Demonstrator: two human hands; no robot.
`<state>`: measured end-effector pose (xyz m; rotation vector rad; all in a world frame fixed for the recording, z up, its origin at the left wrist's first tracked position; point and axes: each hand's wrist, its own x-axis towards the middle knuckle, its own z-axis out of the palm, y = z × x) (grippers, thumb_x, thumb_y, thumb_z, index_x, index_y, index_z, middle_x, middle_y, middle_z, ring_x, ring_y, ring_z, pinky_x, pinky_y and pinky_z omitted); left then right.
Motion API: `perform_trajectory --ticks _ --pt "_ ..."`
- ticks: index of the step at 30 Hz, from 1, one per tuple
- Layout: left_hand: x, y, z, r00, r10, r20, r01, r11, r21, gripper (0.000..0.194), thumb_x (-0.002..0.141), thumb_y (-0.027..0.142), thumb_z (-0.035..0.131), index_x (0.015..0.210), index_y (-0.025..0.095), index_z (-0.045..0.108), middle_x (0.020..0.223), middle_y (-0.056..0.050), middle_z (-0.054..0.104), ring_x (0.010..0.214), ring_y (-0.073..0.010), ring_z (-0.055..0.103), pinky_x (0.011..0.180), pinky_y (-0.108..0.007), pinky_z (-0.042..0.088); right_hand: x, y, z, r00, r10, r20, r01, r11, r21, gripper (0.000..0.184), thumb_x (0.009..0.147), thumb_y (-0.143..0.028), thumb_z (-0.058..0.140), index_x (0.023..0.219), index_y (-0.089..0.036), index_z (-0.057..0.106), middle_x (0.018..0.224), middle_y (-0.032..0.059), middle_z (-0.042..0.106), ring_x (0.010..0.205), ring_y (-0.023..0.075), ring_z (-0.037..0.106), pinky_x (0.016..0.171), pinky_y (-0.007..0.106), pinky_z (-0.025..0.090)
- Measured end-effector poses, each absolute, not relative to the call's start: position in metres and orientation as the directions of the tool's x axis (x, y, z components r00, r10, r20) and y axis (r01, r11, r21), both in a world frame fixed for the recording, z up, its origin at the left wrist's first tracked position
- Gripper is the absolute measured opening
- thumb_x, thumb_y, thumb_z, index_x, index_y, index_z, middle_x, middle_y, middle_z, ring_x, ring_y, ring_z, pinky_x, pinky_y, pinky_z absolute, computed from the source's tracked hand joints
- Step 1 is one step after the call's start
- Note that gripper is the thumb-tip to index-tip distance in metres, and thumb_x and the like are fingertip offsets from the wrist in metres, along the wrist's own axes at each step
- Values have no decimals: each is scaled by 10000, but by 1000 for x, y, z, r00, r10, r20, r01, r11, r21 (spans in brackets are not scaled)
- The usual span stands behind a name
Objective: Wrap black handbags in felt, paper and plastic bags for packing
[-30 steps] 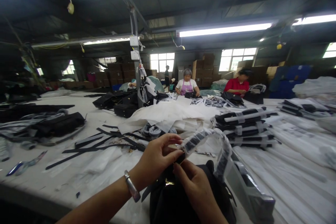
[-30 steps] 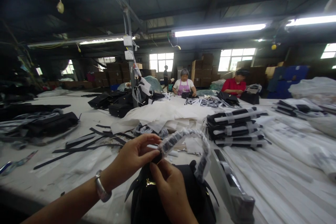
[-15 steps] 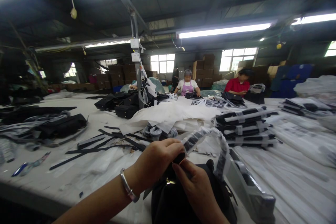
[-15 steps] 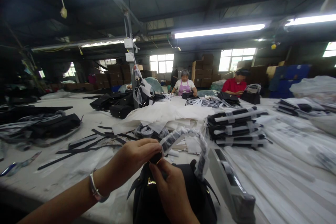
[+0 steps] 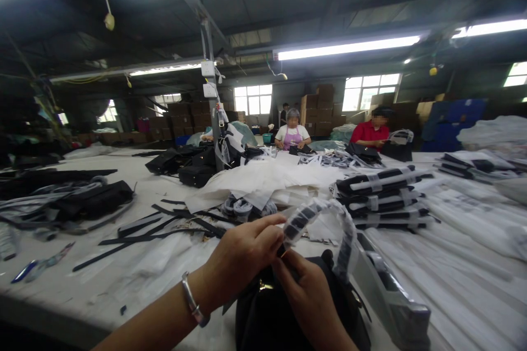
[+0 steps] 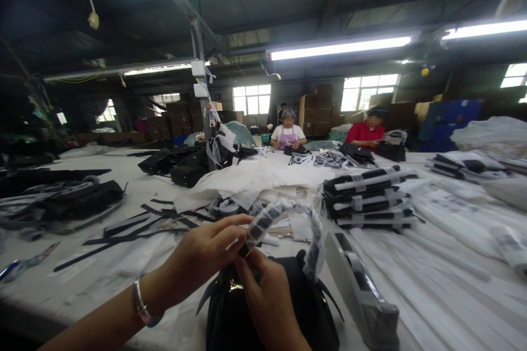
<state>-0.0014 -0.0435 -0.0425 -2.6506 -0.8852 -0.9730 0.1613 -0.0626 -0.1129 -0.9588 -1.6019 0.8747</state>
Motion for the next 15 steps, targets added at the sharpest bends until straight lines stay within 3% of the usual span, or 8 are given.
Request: perform_trajectory --ticks 3,6,9,12,15 --pt "-13 -44 -49 604 526 599 572 -809 134 148 976 163 481 1004 205 620 1288 -64 658 1101 -205 669 899 -285 528 160 -61 -115 -147 922 358 103 374 -922 340 938 -455 570 1109 -204 723 1041 56 758 995 243 682 881 277 484" --pt "-18 -45 -46 497 668 554 493 -743 454 152 993 245 498 1080 230 621 1229 -51 690 1081 -197 679 907 -287 527 157 -59 -116 -139 932 336 74 348 -935 325 919 -434 598 1115 -210 730 1060 64 760 1014 257 686 897 301 484" --pt "-15 -44 -38 403 812 423 329 -560 760 360 983 360 537 1317 228 517 1160 -69 723 1019 -208 703 872 -302 540 152 -59 -119 -141 941 308 41 316 -948 314 897 -414 624 1110 -209 729 1057 71 760 993 263 692 882 318 493" --pt "-7 -40 -36 479 846 235 218 -374 901 511 932 383 618 1385 178 502 1008 -75 759 955 -235 713 837 -323 541 146 -60 -127 -226 942 247 0 254 -967 325 846 -341 684 1142 -208 707 1071 70 753 940 258 703 825 317 515" --pt "-4 -35 -39 496 860 120 166 -230 959 451 875 363 687 1264 141 635 1000 -90 756 933 -241 705 800 -310 532 140 -59 -136 -300 931 208 -33 208 -978 267 812 -296 705 1053 -183 727 980 64 759 873 253 704 749 295 516"
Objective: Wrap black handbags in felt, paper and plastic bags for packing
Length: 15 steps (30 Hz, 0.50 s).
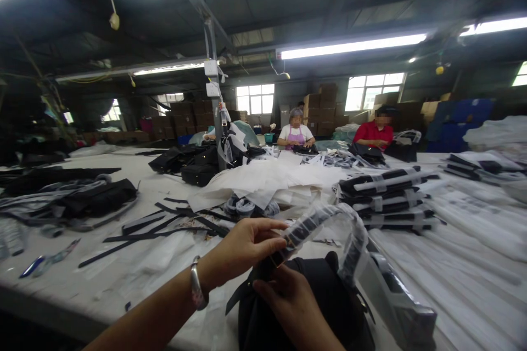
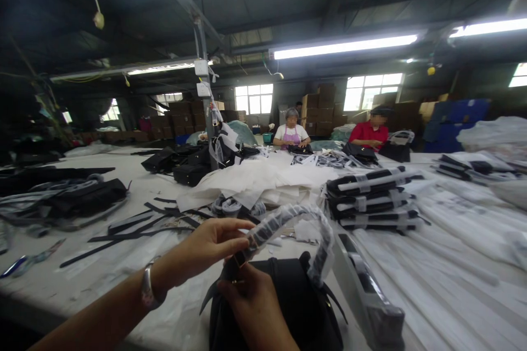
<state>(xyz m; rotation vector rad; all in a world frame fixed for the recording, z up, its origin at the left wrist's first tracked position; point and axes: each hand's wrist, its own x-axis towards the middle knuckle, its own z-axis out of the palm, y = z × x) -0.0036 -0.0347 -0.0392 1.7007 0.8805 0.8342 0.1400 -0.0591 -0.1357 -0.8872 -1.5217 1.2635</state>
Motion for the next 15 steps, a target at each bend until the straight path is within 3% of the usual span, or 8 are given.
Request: perform_trajectory --ticks 4,10,12,15 --pt "-10 -31 -51 515 847 129 86 -200 976 370 831 341 737 1134 129 719 1044 -100 748 983 -246 689 883 -331 510 138 -59 -137 -232 942 244 0 251 -968 157 841 -278 656 888 -164 754 831 43 757 810 239 684 697 271 489" --pt "-32 -33 -71 539 831 135 161 -259 952 263 832 334 727 1030 166 761 1003 -82 760 982 -265 698 912 -389 519 140 -61 -129 -203 941 269 52 285 -957 215 852 -232 627 998 -196 781 909 46 783 910 279 704 803 329 516" --pt "-38 -33 -71 526 838 147 237 -310 921 284 827 343 735 1073 204 754 1098 -82 743 1057 -274 673 968 -417 488 140 -62 -127 -200 946 254 62 271 -961 195 839 -243 648 969 -203 788 907 48 786 911 284 711 826 344 525" --pt "-37 -31 -65 531 817 223 226 -390 892 472 836 410 728 1274 254 649 1288 -87 657 1232 -275 574 1054 -421 416 138 -60 -127 -181 952 247 104 268 -958 150 812 -266 692 908 -201 786 845 40 784 834 267 719 782 325 537"
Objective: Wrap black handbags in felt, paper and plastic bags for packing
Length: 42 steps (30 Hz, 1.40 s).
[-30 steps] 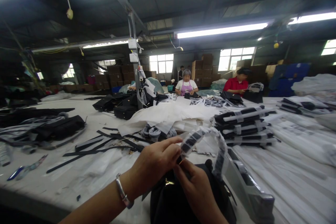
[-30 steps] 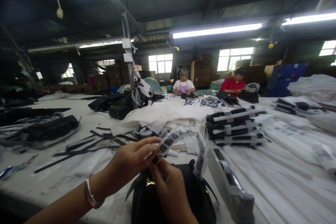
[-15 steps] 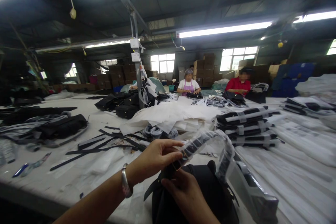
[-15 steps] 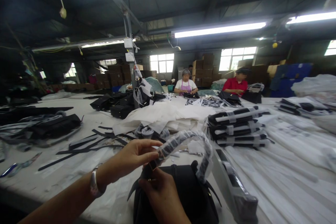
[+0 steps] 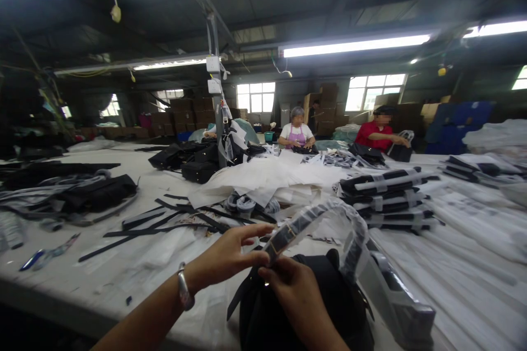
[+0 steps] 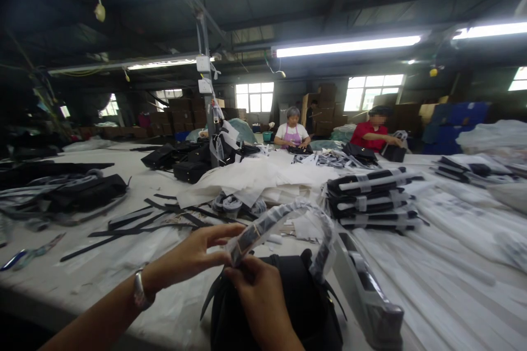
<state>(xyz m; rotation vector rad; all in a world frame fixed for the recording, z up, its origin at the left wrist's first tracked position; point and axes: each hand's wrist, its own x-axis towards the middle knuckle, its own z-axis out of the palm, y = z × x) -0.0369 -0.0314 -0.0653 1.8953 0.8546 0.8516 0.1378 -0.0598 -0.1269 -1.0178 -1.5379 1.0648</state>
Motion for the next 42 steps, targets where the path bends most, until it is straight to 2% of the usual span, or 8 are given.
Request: perform_trajectory --ticks 8,15,18,21,25,29,37,42 --pt "-18 -31 -84 558 795 238 119 -360 925 423 909 541 595 823 133 665 779 -21 617 729 -158 560 683 -252 439 153 -67 -124 -207 948 243 260 293 -920 120 844 -268 660 847 -201 760 798 20 776 767 237 725 675 277 539" --pt "-36 -38 -111 418 875 245 111 -316 942 476 979 582 427 1008 163 651 840 -34 622 773 -170 554 725 -276 439 242 -75 -114 339 578 742 712 359 -604 478 897 -474 609 1323 -259 584 1341 99 627 1196 313 604 1049 461 455" --pt "-30 -41 -106 411 858 308 85 -373 924 684 887 735 442 1279 190 570 965 -83 668 838 -223 616 742 -317 494 259 -55 -114 276 717 639 668 335 -664 776 876 -547 599 1521 -231 305 1494 129 478 1284 322 539 1083 509 417" --pt "-19 -46 -103 339 863 376 220 -461 860 733 829 626 657 1427 258 447 1199 -92 650 1048 -274 615 908 -375 487 262 -37 -122 101 888 449 583 313 -750 456 932 -508 512 1293 -237 579 1378 106 602 1226 293 594 1050 476 445" --pt "-12 -51 -114 133 900 415 337 -435 835 299 922 463 612 1105 227 632 927 -18 668 862 -196 610 805 -293 487 267 -36 -138 36 909 415 517 339 -786 386 963 -477 447 825 -222 704 1274 89 667 1096 268 662 984 410 486" --pt "-12 -49 -134 -229 907 353 27 -357 934 317 938 533 554 921 216 567 688 50 507 618 -122 485 615 -233 449 281 -42 -147 -58 917 394 464 374 -803 341 952 -443 484 1092 -224 706 1127 82 735 1060 271 679 951 388 515" --pt "-35 -56 -138 27 967 255 187 -255 949 551 814 602 692 1172 193 602 1032 -90 693 970 -260 660 891 -377 519 284 -36 -148 -116 930 350 471 362 -804 433 961 -513 436 1161 -237 703 1141 96 737 1089 310 669 990 442 498" --pt "-47 -53 -95 144 886 441 45 -451 891 1011 779 834 476 1557 245 211 1527 -183 411 1398 -342 411 1117 -501 355 289 -28 -163 -57 954 295 408 292 -865 471 921 -587 482 1131 -247 731 1175 105 727 1157 331 636 1062 505 439"
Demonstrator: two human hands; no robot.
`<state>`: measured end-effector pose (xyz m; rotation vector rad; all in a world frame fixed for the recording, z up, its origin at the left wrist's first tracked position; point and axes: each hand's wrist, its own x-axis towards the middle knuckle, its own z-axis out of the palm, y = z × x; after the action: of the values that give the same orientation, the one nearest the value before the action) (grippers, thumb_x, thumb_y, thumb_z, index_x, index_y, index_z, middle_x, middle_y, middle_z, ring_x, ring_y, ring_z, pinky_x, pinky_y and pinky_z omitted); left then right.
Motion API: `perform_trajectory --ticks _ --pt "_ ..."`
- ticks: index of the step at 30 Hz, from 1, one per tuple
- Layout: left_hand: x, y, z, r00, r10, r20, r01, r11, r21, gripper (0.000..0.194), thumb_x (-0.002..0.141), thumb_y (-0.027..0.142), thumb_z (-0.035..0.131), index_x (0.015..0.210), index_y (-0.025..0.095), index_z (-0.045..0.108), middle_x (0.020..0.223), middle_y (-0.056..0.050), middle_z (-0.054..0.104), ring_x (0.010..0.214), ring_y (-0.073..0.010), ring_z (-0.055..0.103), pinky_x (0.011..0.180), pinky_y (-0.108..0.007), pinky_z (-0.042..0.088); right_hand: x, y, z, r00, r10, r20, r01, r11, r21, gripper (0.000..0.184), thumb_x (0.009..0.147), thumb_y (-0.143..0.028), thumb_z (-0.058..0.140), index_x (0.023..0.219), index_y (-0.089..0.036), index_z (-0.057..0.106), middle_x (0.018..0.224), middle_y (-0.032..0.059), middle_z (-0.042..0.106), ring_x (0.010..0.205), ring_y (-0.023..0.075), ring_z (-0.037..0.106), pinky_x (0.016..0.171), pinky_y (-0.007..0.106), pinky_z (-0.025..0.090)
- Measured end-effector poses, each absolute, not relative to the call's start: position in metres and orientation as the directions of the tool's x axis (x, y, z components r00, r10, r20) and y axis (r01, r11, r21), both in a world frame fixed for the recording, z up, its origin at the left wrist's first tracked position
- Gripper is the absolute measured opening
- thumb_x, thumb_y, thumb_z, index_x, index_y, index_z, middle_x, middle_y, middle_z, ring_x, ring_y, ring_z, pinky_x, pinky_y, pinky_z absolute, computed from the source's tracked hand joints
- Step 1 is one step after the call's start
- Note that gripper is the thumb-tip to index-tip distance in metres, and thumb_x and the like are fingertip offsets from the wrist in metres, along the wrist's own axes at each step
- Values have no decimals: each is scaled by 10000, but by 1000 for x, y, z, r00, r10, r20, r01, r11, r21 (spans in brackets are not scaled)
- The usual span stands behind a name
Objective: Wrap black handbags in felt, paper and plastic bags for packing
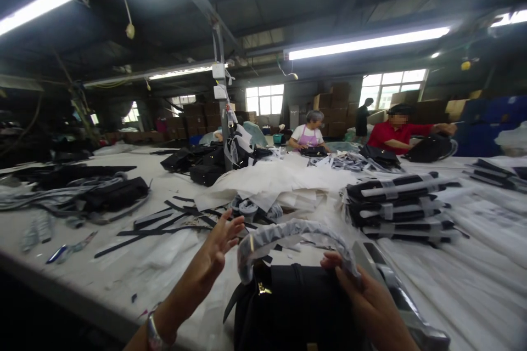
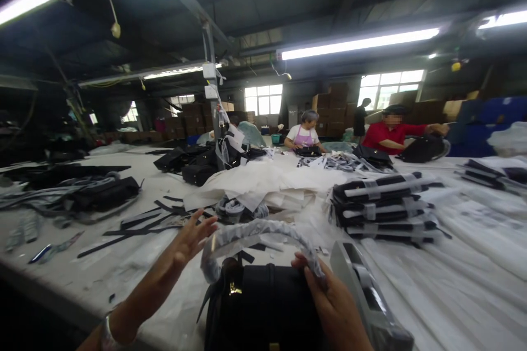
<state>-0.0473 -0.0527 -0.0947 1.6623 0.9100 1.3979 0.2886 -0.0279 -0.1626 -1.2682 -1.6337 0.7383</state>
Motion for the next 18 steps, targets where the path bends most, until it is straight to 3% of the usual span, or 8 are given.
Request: perform_trajectory --ticks 3,6,8,10,12,14,16,18 --pt "-40 -51 -53 298 879 372 179 -434 883 730 925 725 342 1450 229 451 1394 -152 569 1291 -302 530 1071 -460 411 290 -23 -167 -53 958 281 398 278 -874 472 915 -593 489 1129 -254 737 1189 102 722 1181 334 623 1083 522 417" --pt "-34 -49 -26 603 792 96 284 -326 902 562 967 631 396 1144 175 673 994 -107 717 890 -227 678 809 -335 525 288 -26 -166 -39 967 250 349 247 -904 479 894 -609 517 1124 -252 738 1151 109 738 1166 342 634 1084 536 416" --pt "-36 -46 -26 703 711 -3 250 -244 937 552 935 651 460 987 151 689 815 -72 683 707 -176 641 667 -270 492 287 -33 -163 -1 974 225 285 216 -934 456 824 -617 626 1093 -270 748 1155 113 738 1189 357 621 1099 538 401" --pt "-41 -43 -39 719 694 15 165 -192 967 571 893 688 506 877 140 667 727 -47 629 608 -135 585 577 -226 436 289 -38 -156 42 968 249 134 241 -961 532 730 -662 706 1122 -304 735 1213 116 715 1224 369 598 1085 523 423" --pt "-45 -41 -59 677 730 93 58 -180 982 588 872 706 526 753 137 617 640 -21 563 519 -94 509 494 -191 360 293 -37 -142 103 949 297 -104 307 -946 620 719 -774 628 1161 -347 709 1249 106 699 1226 357 600 1014 504 492" --pt "-45 -40 -79 606 778 167 -36 -182 983 598 873 710 519 670 149 544 565 9 488 449 -66 433 432 -173 291 297 -23 -123 185 935 302 -235 341 -910 581 783 -787 537 1112 -344 722 1197 104 724 1165 338 645 920 482 552" --pt "-40 -40 -93 549 809 211 -117 -176 977 595 862 720 525 653 164 504 516 35 427 395 -55 378 384 -169 251 294 6 -104 207 932 298 -85 320 -943 466 833 -671 591 1016 -273 750 1111 122 749 1079 330 685 867 456 574" --pt "-33 -40 -101 508 831 225 -169 -159 973 595 851 734 526 665 169 503 492 44 407 366 -55 356 361 -173 236 280 47 -90 39 945 326 282 303 -910 464 872 -591 581 1048 -193 741 1098 144 743 1056 326 684 863 438 569"
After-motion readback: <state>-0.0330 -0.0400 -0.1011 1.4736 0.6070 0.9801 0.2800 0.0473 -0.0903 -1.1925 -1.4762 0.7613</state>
